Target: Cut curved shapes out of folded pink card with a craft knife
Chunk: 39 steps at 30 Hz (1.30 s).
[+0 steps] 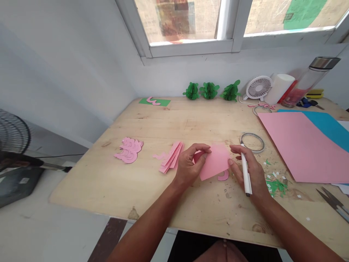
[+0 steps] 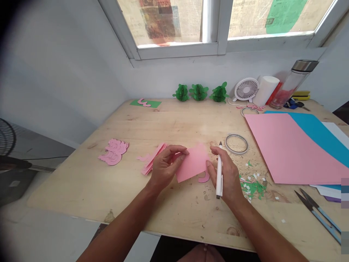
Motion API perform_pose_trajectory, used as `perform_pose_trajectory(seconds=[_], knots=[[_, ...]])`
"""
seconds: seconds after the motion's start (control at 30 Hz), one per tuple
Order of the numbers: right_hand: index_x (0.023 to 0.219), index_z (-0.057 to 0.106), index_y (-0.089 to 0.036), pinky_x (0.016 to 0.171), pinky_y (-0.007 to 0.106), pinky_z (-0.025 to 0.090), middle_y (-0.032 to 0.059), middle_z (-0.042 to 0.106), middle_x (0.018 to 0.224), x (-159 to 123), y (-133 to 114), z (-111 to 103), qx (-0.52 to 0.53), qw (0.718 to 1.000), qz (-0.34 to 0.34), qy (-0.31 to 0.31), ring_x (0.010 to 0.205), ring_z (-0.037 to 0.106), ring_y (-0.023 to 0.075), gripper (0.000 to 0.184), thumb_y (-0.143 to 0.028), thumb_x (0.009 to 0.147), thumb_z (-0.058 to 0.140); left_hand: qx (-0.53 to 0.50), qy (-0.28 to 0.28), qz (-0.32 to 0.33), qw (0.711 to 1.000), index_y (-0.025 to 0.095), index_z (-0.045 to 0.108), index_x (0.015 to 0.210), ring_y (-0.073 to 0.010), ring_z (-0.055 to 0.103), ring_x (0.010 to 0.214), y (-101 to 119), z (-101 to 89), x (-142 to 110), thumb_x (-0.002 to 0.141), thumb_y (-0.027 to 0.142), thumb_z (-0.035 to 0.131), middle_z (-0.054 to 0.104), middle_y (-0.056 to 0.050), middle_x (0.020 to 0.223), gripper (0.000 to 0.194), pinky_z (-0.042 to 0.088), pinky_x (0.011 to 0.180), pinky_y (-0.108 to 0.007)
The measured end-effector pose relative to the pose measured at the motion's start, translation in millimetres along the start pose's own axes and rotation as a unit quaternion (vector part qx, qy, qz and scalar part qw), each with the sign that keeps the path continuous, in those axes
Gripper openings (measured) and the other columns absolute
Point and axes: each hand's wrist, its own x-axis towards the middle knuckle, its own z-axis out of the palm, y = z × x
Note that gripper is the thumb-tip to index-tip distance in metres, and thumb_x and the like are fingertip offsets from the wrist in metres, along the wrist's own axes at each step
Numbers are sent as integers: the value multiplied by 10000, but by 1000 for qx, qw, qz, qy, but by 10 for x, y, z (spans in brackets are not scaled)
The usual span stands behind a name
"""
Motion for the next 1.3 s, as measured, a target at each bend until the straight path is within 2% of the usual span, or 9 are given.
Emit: perform_pose_trajectory(seconds=[0.07, 0.27, 0.5, 0.73, 0.87, 1.1, 1.23, 1.3], knots=[[1170, 551, -242, 804, 341, 547, 70, 675, 1107, 4, -8, -7, 17, 1000, 8, -3, 930, 678, 213, 330, -373, 869, 581, -4, -6, -1, 1000, 190, 638, 975, -144, 668, 892, -1, -4, 0, 909, 162, 539, 698, -48, 931, 122, 576, 768, -268], [1052, 579, -247, 583, 226, 514, -13, 657, 778, -16, -30, -14, 61, 998, 16, -24, 624, 628, 127, 200, -324, 868, 591, 18, -29, 16, 999, 193, 634, 974, -140, 666, 902, -4, 10, -5, 891, 98, 526, 699, -41, 940, 165, 574, 785, -270], [1052, 582, -242, 490, 209, 504, -23, 621, 751, -5, 9, 3, 133, 987, 80, -40, 548, 601, 112, 231, -325, 841, 625, 88, -46, 76, 992, 199, 624, 986, -148, 663, 869, -33, 26, -26, 877, 96, 538, 686, -35, 911, 173, 556, 764, -285], [1065, 582, -219, 486, 231, 495, -8, 630, 760, 12, 81, 11, 188, 974, 117, -40, 525, 603, 119, 272, -356, 838, 643, 176, -79, 153, 969, 182, 616, 977, -172, 636, 740, -25, 87, -62, 896, 137, 524, 689, -43, 793, 131, 521, 690, -320], [1085, 582, -220, 528, 251, 516, 23, 649, 844, 6, 74, 2, 186, 973, 126, -48, 596, 632, 138, 285, -368, 846, 631, 201, -93, 182, 958, 183, 614, 970, -176, 616, 717, -30, 114, -75, 894, 166, 524, 678, -49, 773, 119, 509, 678, -327], [1007, 631, -234, 671, 281, 552, 31, 692, 913, 22, 25, -20, 130, 987, 96, -19, 758, 669, 175, 237, -372, 815, 648, 212, -112, 215, 947, 184, 596, 967, -181, 607, 727, -9, 158, -85, 901, 229, 548, 673, -46, 768, 93, 495, 684, -317], [1020, 625, -237, 686, 290, 553, 36, 688, 944, 10, 18, -11, 128, 988, 87, -21, 807, 671, 187, 244, -379, 823, 638, 212, -107, 236, 942, 174, 577, 939, -179, 603, 704, -1, 191, -96, 903, 268, 565, 671, -42, 748, 102, 486, 682, -318], [1044, 617, -238, 684, 294, 548, 42, 686, 961, -1, 8, -9, 132, 987, 87, -29, 803, 670, 187, 260, -387, 831, 635, 207, -103, 227, 946, 179, 570, 899, -176, 598, 689, -1, 198, -103, 904, 310, 578, 665, -38, 735, 132, 479, 674, -318]])
